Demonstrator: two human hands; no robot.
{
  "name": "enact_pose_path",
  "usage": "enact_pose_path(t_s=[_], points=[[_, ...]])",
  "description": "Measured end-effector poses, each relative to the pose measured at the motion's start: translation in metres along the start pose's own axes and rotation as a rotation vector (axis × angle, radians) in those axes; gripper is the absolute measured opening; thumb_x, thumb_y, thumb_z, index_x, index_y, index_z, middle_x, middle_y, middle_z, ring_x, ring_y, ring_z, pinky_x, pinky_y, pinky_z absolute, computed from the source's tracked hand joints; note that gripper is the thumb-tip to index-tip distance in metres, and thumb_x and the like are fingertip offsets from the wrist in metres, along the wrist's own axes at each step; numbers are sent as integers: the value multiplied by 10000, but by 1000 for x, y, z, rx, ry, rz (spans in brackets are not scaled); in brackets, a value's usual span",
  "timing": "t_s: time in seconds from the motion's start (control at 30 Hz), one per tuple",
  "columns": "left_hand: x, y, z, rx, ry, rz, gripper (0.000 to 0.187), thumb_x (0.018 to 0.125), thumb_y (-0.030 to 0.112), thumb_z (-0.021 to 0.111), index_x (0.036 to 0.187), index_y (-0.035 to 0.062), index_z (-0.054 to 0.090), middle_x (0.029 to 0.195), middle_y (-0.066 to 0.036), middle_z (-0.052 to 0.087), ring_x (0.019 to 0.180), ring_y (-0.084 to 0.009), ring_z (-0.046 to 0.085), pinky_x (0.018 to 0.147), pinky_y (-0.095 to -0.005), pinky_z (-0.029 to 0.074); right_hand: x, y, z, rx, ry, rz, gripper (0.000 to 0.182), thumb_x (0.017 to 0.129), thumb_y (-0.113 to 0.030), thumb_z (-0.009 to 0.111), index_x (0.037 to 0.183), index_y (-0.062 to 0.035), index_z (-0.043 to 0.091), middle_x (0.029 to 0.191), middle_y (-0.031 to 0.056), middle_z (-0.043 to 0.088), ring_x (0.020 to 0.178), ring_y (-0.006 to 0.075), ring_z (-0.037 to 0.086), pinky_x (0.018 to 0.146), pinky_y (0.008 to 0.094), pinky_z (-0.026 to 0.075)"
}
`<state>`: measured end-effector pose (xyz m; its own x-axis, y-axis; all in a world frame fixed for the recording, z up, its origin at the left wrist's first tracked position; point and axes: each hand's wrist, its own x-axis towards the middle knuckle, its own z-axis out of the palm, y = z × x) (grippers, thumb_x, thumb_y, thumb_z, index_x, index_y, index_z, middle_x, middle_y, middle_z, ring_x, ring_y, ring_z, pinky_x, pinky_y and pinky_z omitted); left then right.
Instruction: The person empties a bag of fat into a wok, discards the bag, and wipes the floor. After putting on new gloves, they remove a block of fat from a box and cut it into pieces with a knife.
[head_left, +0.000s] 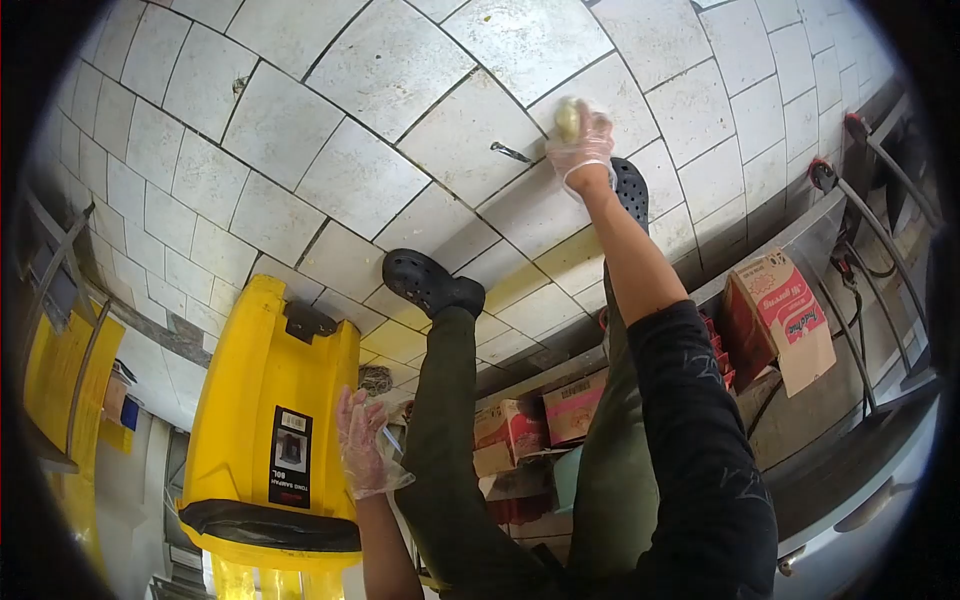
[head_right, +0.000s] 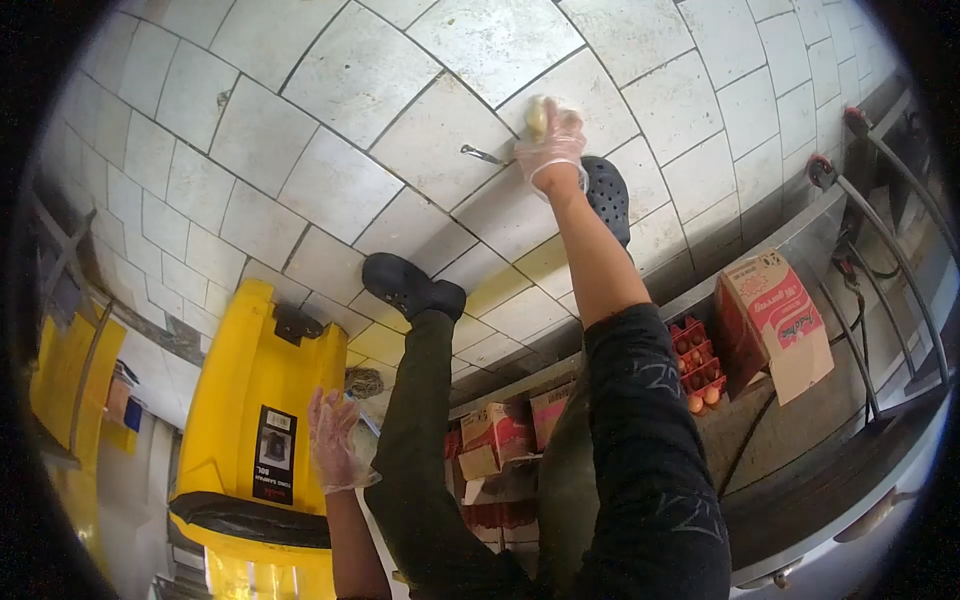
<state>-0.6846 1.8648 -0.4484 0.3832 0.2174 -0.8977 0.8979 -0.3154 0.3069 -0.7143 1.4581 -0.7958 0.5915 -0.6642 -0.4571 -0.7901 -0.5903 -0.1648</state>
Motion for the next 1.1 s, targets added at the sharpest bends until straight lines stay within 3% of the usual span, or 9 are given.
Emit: enact_pose_path(t_s=[0.17,0.23,0.4,0.63,0.67,0.73,0.93,0.97,1.1], points=[[3,0,6,5,5,29,515,978,280,481,1416,56,326,1274,-118,483,1057,-226,566,902,-347,461,14,-17,-11,-359,-161,-16,658,766,-464,641,1359,-241,464,1411,215,294,1246,436,335,1023,484,334],[3,3,8,29,-2,15,510,979,270,480,1415,54,328,1271,-115,484,1054,-225,567,902,-345,461,11,-19,-6,170,-2,251,536,750,-357,715,1250,-285,534,1337,222,375,1193,416,423,990,457,402],[11,2,17,95,-31,-24,501,984,256,470,1416,51,323,1271,-113,486,1048,-221,569,902,-342,460,9,-14,49,74,53,-90,387,814,-237,618,1192,-173,563,1232,198,485,1048,373,510,952,430,428],[-11,8,9,103,-6,84,500,982,333,477,1393,68,369,1251,-113,501,1045,-211,563,873,-319,472,-68,-86,37,391,-651,-406,440,831,-358,586,1187,-101,572,1234,213,526,1090,327,544,920,383,450],[-18,2,0,-18,16,62,538,977,370,472,1405,69,347,1256,-123,490,1077,-216,543,899,-326,455,-86,-79,62,525,-656,-505,461,812,-348,605,1185,-79,572,1201,208,550,1042,306,573,889,365,466],[-38,-11,-20,-173,69,55,576,972,407,466,1418,70,326,1261,-134,480,1109,-220,522,925,-333,438,-107,-118,-38,724,-1198,-93,428,801,-246,635,1173,-45,569,1026,121,631,932,201,595,832,353,479],[-168,-45,-84,-1059,702,-84,792,902,606,445,1450,66,257,1401,-123,371,1201,-228,444,1086,-389,325,-175,-140,-162,984,-1480,-308,590,829,-221,659,1338,-14,443,1216,99,556,1063,184,537,930,318,429],[-187,-69,-107,-1130,792,-45,792,902,606,445,1450,66,257,1401,-123,371,1201,-228,444,1086,-389,325,-182,-159,-191,1246,-1675,67,507,823,-236,667,1248,-6,513,1167,107,593,1050,198,577,849,346,495],[-239,-134,-175,-1703,809,17,851,857,560,545,1471,74,214,1467,-103,312,1332,-271,326,1111,-438,271,-203,-221,-263,1008,-1574,24,206,894,-173,623,1023,-30,551,1090,128,626,946,221,628,794,357,524]])
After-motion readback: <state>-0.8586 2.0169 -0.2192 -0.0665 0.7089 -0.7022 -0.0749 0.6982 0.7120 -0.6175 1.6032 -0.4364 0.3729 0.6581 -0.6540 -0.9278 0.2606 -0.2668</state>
